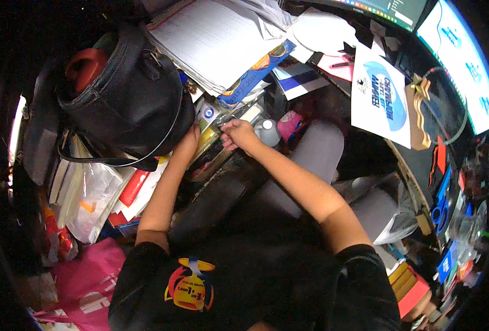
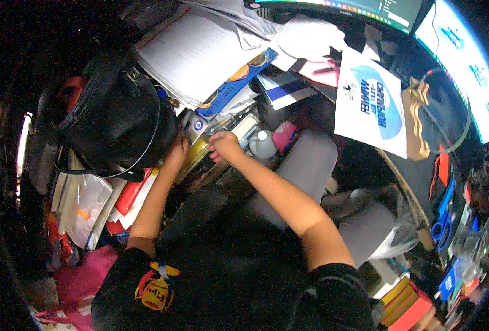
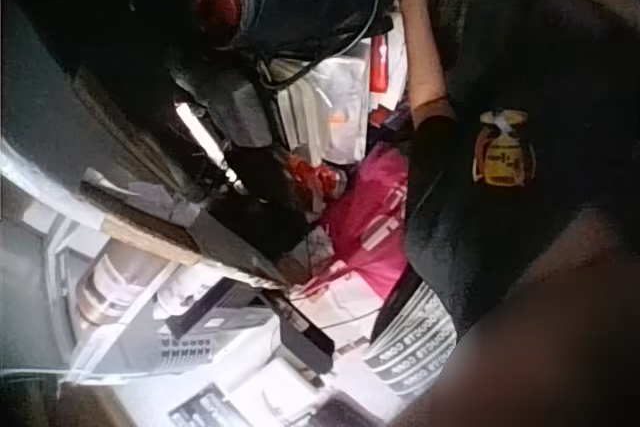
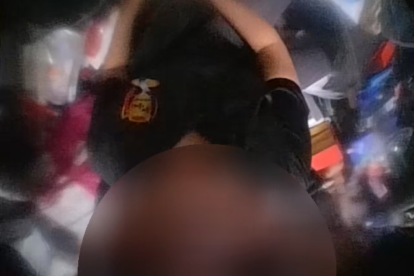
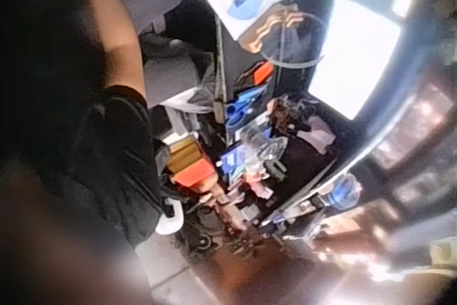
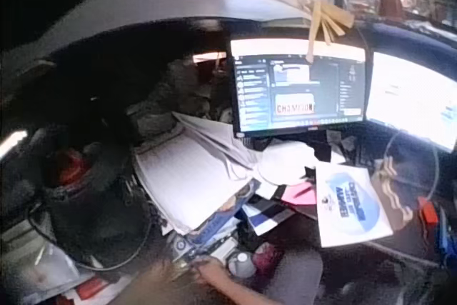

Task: The person uses a utility knife to trim a transparent circular award and then uses scissors to cut a printed paper backing. They place the award on a wooden base and handle the paper backing, preparing to assemble the award components.

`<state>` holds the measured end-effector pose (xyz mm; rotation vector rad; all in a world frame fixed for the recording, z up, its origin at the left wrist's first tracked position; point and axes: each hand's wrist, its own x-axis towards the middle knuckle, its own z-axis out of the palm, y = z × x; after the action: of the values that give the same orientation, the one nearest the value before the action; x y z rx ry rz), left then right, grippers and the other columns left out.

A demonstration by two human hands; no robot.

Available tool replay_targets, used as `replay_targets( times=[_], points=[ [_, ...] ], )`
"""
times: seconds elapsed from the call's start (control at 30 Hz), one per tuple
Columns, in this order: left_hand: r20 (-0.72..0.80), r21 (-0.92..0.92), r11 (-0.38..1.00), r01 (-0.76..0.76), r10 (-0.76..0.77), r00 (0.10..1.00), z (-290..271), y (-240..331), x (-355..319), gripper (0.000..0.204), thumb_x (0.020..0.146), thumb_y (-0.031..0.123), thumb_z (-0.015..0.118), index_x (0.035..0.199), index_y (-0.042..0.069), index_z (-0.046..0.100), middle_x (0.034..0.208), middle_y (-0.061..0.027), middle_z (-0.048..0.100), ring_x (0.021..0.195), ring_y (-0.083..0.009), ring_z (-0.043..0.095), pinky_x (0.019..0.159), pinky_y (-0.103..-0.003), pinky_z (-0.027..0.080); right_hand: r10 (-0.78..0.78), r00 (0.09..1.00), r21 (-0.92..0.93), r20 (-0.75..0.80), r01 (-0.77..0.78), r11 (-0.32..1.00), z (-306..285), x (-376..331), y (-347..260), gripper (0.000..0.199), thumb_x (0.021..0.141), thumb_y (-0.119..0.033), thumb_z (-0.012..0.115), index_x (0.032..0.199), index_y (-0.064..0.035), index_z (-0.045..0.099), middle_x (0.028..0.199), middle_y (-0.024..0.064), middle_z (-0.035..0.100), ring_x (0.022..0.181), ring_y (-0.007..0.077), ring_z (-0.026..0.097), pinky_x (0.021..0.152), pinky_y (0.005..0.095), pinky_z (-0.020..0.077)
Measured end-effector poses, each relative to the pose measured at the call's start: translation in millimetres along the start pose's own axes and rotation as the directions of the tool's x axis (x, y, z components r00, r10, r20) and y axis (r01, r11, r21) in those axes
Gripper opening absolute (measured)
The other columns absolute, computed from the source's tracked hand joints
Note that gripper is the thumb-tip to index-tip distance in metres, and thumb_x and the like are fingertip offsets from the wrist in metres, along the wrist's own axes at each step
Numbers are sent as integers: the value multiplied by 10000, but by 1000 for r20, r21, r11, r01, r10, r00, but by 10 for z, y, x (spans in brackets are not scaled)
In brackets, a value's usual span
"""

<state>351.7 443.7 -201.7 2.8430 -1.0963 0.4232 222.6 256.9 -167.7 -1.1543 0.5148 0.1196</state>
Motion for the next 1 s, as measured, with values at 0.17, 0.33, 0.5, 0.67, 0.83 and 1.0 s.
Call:
replay_targets(
  times=[0.17,0.33,0.5,0.67,0.83,1.0],
  points=[
    [-215,-38,997,-62,53,975,241,-459,-27,448,880,279,543,1254,32,556,1261,-236,554,1207,-391,490,1068,-448,338,42,984,271,-171,6,962,504,304,67,134,862,-42,514,989,-10,543,833,110,611,605,212,631,481,331,552],
    [12,-43,978,-202,203,979,-79,-213,-72,654,858,268,607,1421,76,336,1454,-198,353,1344,-366,335,1120,-446,253,104,948,242,-299,-30,970,724,486,204,65,838,-58,589,861,-34,533,763,82,592,583,188,614,466,333,553],
    [155,-211,974,-80,114,981,-390,-29,-181,635,847,440,581,1393,146,443,1465,-228,335,1374,-410,268,1129,-524,170,-11,960,185,-278,65,981,693,545,322,112,849,-101,606,796,-48,523,688,73,585,581,167,614,466,298,533],
    [74,641,705,-303,336,939,-38,-574,-275,597,853,268,566,1330,-64,430,1366,-285,434,1259,-430,430,1082,-469,327,-146,911,75,-386,188,979,634,351,408,159,861,-114,579,764,-46,472,687,100,586,569,176,621,451,305,531],
    [394,917,-72,-393,324,860,391,-984,-310,466,862,163,471,1248,-97,507,1275,-291,516,1190,-394,503,1040,-437,388,-26,850,107,-526,97,990,397,-273,636,153,866,-116,544,890,31,507,776,182,627,596,260,657,447,347,559],
    [131,504,820,-271,238,963,-73,-843,-228,451,848,113,493,1282,-9,523,1278,-218,550,1162,-357,534,1034,-422,394,72,897,260,-437,49,964,292,-644,712,172,959,-94,431,1086,1,497,935,150,633,714,229,669,581,348,596]
  ],
)
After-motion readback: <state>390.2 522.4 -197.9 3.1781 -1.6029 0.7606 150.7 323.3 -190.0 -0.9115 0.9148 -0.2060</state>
